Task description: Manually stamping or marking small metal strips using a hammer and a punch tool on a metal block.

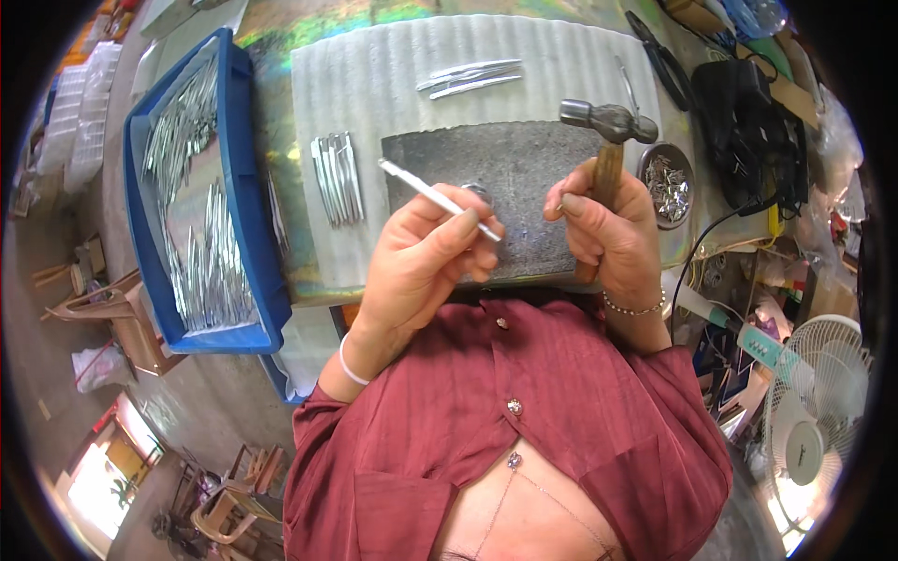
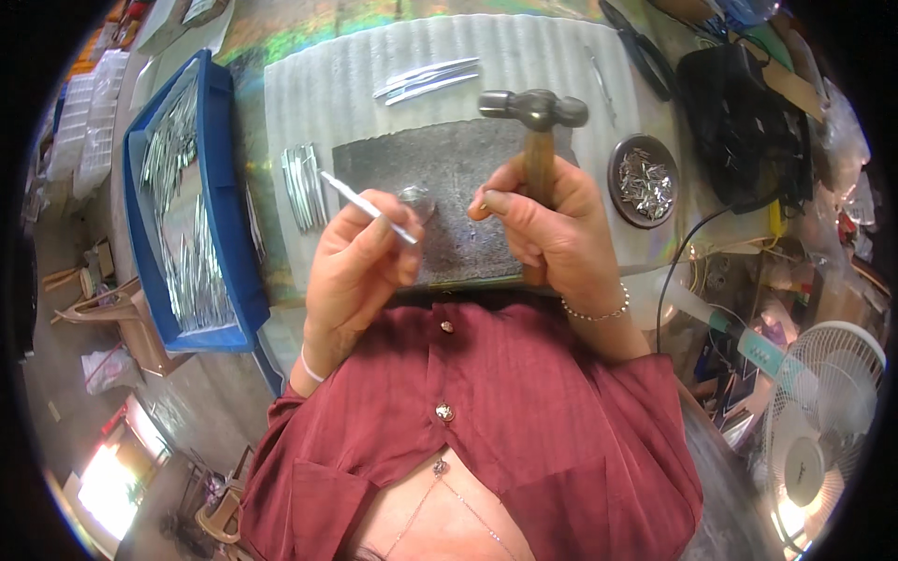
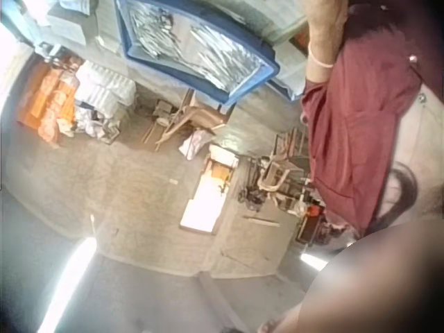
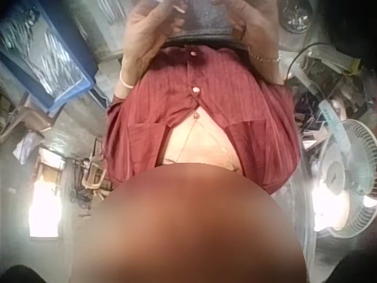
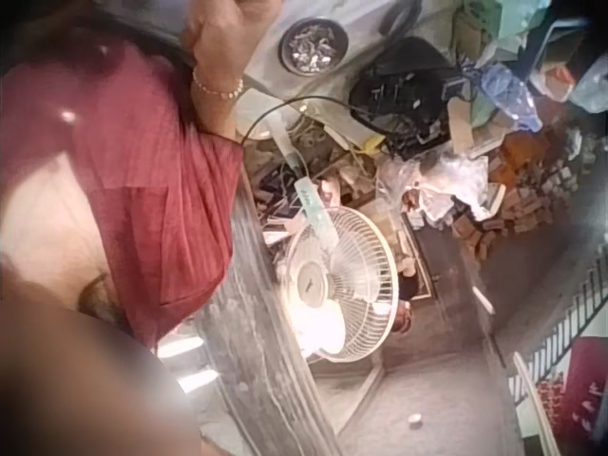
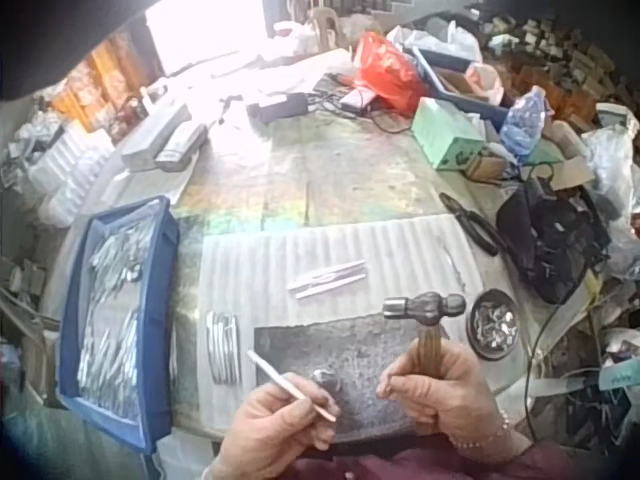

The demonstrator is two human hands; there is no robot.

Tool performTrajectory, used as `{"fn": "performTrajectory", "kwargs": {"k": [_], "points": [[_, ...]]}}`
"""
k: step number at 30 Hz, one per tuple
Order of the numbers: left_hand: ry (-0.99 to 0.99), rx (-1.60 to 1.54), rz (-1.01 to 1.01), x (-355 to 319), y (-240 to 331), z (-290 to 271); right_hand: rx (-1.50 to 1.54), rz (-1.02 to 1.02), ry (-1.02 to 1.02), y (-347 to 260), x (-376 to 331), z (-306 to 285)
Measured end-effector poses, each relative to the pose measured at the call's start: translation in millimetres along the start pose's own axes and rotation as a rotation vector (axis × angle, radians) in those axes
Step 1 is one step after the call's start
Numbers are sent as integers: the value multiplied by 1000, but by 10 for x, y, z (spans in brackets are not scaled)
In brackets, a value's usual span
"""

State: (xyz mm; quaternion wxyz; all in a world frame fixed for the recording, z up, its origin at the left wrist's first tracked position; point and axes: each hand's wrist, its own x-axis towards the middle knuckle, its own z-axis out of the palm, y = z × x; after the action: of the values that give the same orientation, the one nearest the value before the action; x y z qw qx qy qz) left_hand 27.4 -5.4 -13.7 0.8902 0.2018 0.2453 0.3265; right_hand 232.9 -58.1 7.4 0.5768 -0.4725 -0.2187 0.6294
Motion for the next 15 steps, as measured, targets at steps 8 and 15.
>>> {"fn": "performTrajectory", "kwargs": {"k": [8,15], "points": [[19,-127,3,38,-37,-74,0,54,-127,136,50,358],[37,-284,-49,29,-44,-80,-133,-52,-141,190,43,445]]}}
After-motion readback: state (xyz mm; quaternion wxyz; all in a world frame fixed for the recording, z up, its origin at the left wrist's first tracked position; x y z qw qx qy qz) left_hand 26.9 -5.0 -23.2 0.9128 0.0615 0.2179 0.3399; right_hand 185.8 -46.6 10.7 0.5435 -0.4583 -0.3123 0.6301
